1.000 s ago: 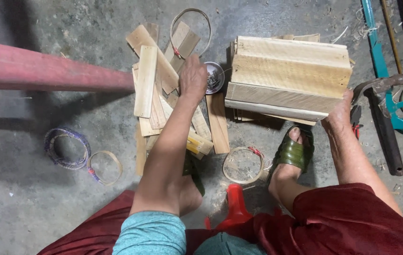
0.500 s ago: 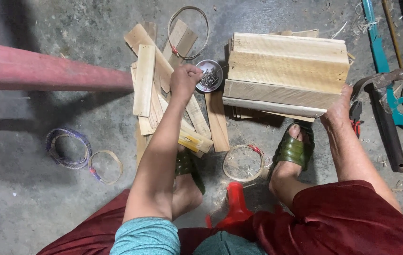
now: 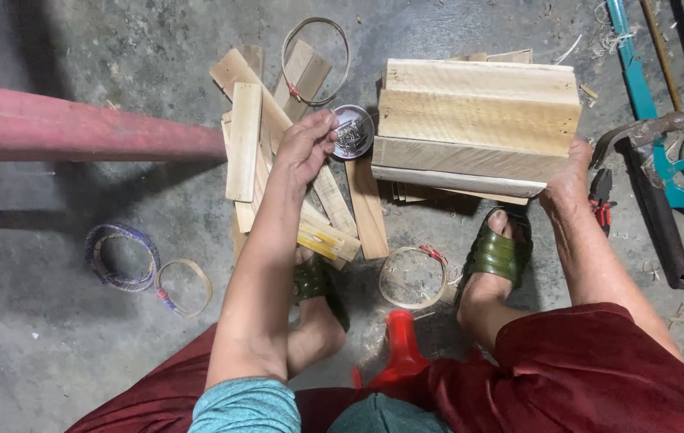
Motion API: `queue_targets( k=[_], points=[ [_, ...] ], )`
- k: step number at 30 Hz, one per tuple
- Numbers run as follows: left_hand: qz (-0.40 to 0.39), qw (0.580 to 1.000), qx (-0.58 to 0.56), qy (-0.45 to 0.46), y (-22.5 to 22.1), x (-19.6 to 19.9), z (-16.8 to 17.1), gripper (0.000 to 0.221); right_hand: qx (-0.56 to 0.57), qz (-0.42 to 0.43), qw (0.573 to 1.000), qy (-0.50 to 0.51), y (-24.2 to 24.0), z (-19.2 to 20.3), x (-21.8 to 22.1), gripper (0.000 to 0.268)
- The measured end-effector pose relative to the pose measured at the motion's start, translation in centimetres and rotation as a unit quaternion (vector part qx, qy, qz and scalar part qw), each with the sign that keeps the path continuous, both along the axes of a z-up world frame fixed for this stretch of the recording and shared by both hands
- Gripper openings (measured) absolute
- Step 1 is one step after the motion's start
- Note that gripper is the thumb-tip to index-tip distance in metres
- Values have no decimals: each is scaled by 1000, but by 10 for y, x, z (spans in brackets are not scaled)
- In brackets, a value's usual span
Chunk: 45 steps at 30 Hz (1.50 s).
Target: Sanding wooden slats and fitting them into a circular frame to assemble a wooden object.
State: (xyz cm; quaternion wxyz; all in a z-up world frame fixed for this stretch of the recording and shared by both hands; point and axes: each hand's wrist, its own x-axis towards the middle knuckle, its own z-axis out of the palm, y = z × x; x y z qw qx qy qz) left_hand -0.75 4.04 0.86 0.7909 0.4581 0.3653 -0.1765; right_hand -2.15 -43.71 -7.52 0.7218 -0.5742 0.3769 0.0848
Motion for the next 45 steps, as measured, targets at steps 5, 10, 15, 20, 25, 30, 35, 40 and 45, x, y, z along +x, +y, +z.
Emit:
queue_targets(
  k=[5,10,15,20,25,30,35,40,45],
  points=[
    [-15,999,-4,-46,-7,-2,35,40,-49,47,997,-29,15,35,-5,28],
    [-7,996,75,-38,-29,-3,59,39,-152,106,977,-105,28,51,-5,23],
    [56,980,191,-26,-67,-14,70,25,-184,121,970,-99,41,78,0,32],
    [45,978,192,-72,-113,-20,56,26,-236,148,960,3,43,94,4,30],
    [33,977,181,-106,-133,-11,69,31,-295,156,942,-21,41,80,1,40],
    [14,973,202,-107,-127,-1,76,29,-224,98,957,-155,46,92,-5,38],
    [3,971,217,-105,-124,13,78,28,-218,93,955,-178,44,86,-9,37],
    [2,967,232,-105,-118,32,78,26,-173,74,970,-155,48,90,-9,37],
    [5,962,253,-107,-113,56,77,25,-172,65,972,-147,52,92,-10,34]
  ],
)
